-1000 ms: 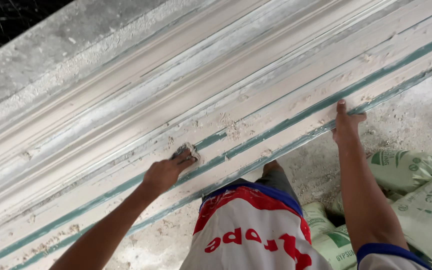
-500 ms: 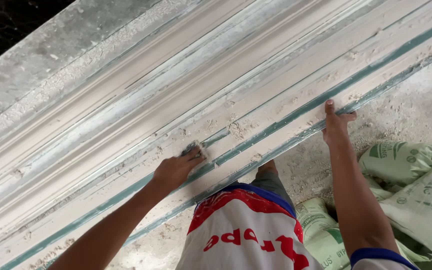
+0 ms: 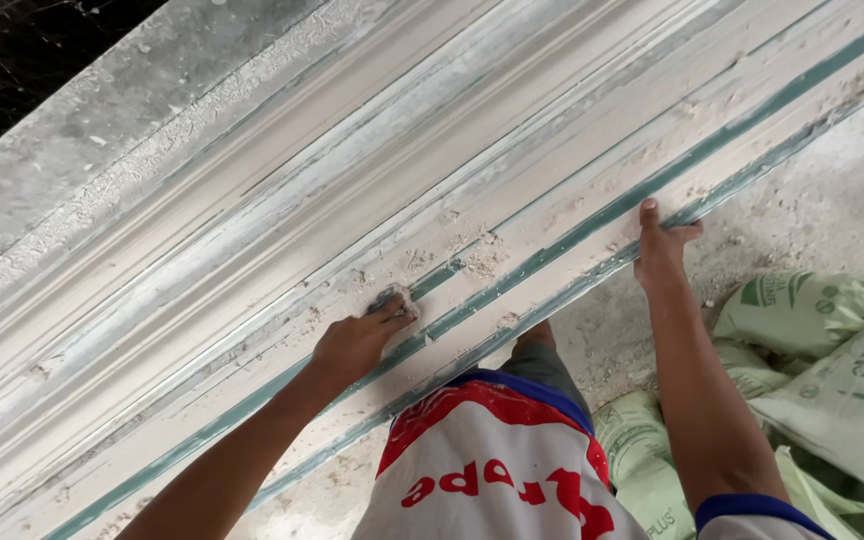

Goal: The person scrapes a white, ribbed mold with a metal scraper, removing dried residue from the grooves. The person repeatedly scrapes along the length of the mold, occasionally lifting the scraper to clear debris.

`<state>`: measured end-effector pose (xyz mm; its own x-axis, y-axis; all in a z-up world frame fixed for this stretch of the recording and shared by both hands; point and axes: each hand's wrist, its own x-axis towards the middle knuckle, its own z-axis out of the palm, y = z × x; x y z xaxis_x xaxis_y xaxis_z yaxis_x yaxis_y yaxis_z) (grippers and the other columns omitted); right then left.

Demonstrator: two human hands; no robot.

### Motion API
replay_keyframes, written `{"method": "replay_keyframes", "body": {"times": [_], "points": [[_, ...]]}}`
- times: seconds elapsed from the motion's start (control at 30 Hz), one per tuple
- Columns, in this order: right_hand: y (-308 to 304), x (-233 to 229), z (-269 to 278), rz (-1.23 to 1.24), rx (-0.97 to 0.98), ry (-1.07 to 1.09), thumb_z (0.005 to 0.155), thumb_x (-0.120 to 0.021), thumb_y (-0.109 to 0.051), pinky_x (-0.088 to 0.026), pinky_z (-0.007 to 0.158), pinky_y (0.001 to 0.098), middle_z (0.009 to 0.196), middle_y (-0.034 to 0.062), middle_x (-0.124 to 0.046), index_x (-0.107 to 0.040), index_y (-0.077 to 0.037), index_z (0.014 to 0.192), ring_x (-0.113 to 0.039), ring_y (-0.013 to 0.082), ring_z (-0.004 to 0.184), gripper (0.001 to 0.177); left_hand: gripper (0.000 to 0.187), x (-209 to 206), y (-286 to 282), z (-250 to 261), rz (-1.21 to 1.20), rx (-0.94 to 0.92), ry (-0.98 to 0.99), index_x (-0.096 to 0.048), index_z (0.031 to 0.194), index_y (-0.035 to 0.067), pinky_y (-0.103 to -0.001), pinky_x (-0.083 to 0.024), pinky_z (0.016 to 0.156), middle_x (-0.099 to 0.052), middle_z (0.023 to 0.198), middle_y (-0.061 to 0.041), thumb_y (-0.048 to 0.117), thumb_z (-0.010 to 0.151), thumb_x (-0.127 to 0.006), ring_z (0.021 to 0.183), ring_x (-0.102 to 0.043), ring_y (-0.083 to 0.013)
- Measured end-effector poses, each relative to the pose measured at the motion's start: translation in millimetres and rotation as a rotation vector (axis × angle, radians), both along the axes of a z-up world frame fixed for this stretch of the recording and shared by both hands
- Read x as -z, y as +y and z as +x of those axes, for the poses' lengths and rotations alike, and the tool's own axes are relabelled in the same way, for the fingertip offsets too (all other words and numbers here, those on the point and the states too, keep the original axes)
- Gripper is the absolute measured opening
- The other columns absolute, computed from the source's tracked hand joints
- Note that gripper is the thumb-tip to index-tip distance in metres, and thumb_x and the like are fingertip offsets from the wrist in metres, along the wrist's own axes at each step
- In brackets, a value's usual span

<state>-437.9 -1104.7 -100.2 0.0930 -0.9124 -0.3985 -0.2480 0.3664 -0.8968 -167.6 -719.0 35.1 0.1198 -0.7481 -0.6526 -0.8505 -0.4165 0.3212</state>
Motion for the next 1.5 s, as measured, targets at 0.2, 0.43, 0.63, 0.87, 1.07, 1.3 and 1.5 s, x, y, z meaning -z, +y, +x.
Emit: {"method": "replay_keyframes", "body": {"times": [0.2, 0.43, 0.63, 0.87, 1.07, 1.3, 1.5], "points": [[8.2, -6.2, 11.5, -0.026, 0.01, 0.121, 0.118, -0.073, -0.047, -0.02, 0.119, 0.0732, 0.158, 0.0405, -0.02, 0.011, -0.015, 0.154, -0.026, 0.0596, 0.149, 0.097, 0.054, 59.2, -117.3, -25.8, -0.291, 0.068, 0.035, -0.054, 0.142, 0.031, -0.054, -0.064, 0.085, -0.046, 0.157, 0.002, 0.005, 0.095, -0.058, 0.113, -0.07, -0.0377], [2.3, 5.6, 4.9, -0.007, 0.021, 0.123, 0.116, -0.073, -0.047, -0.022, 0.12, 0.0723, 0.159, 0.0436, -0.018, 0.012, -0.014, 0.156, -0.023, 0.0627, 0.148, 0.099, 0.059, 3.1, -110.6, -13.2, -0.279, 0.058, 0.037, -0.056, 0.143, 0.024, -0.06, -0.061, 0.085, -0.041, 0.162, -0.005, -0.003, 0.092, -0.059, 0.105, -0.072, -0.0417], [3.7, 20.3, 4.9, -0.056, 0.037, 0.173, 0.116, -0.073, -0.051, -0.024, 0.12, 0.0712, 0.161, 0.0417, -0.015, 0.01, -0.012, 0.157, -0.025, 0.0602, 0.149, 0.101, 0.062, 18.6, -91.4, -18.2, -0.1, 0.068, 0.023, -0.049, 0.149, 0.022, -0.061, -0.057, 0.095, -0.039, 0.163, -0.007, -0.001, 0.092, -0.06, 0.114, -0.067, -0.0433], [-3.4, 17.3, 12.2, -0.097, 0.014, 0.126, 0.112, -0.072, -0.052, -0.024, 0.123, 0.0681, 0.159, 0.0419, -0.017, 0.007, -0.009, 0.156, -0.025, 0.0584, 0.15, 0.101, 0.061, 38.3, -135.6, -14.6, -0.27, 0.056, 0.048, -0.052, 0.148, 0.025, -0.068, -0.058, 0.088, -0.036, 0.165, -0.007, -0.003, 0.094, -0.057, 0.104, -0.069, -0.0495], [1.1, 25.7, 4.8, -0.078, 0.016, 0.11, 0.11, -0.074, -0.054, -0.025, 0.122, 0.0669, 0.159, 0.0407, -0.017, 0.006, -0.01, 0.156, -0.026, 0.0571, 0.15, 0.102, 0.064, 26.5, -87.7, -17.1, -0.146, 0.033, 0.018, -0.044, 0.151, 0.033, -0.064, -0.059, 0.09, -0.032, 0.166, 0.001, 0.004, 0.095, -0.054, 0.1, -0.071, -0.0474], [1.4, 23.7, 9.7, -0.079, 0.025, 0.159, 0.108, -0.073, -0.056, -0.033, 0.118, 0.064, 0.153, 0.0396, -0.028, 0.006, -0.009, 0.155, -0.039, 0.0553, 0.143, 0.104, 0.057, 68.0, -204.5, -36.0, -0.325, 0.083, -0.058, -0.054, 0.145, 0.03, -0.054, -0.064, 0.08, -0.039, 0.164, 0.0, 0.003, 0.095, -0.059, 0.099, -0.073, -0.0402], [-3.0, 37.3, 3.4, -0.021, 0.066, 0.165, 0.104, -0.073, -0.058, -0.037, 0.115, 0.0627, 0.152, 0.0379, -0.033, 0.007, -0.012, 0.157, -0.044, 0.0547, 0.139, 0.106, 0.058, 9.0, -134.1, -14.3, -0.146, 0.047, 0.06, -0.047, 0.151, 0.03, -0.061, -0.062, 0.085, -0.035, 0.165, -0.007, 0.005, 0.099, -0.053, 0.1, -0.072, -0.0452]]}}
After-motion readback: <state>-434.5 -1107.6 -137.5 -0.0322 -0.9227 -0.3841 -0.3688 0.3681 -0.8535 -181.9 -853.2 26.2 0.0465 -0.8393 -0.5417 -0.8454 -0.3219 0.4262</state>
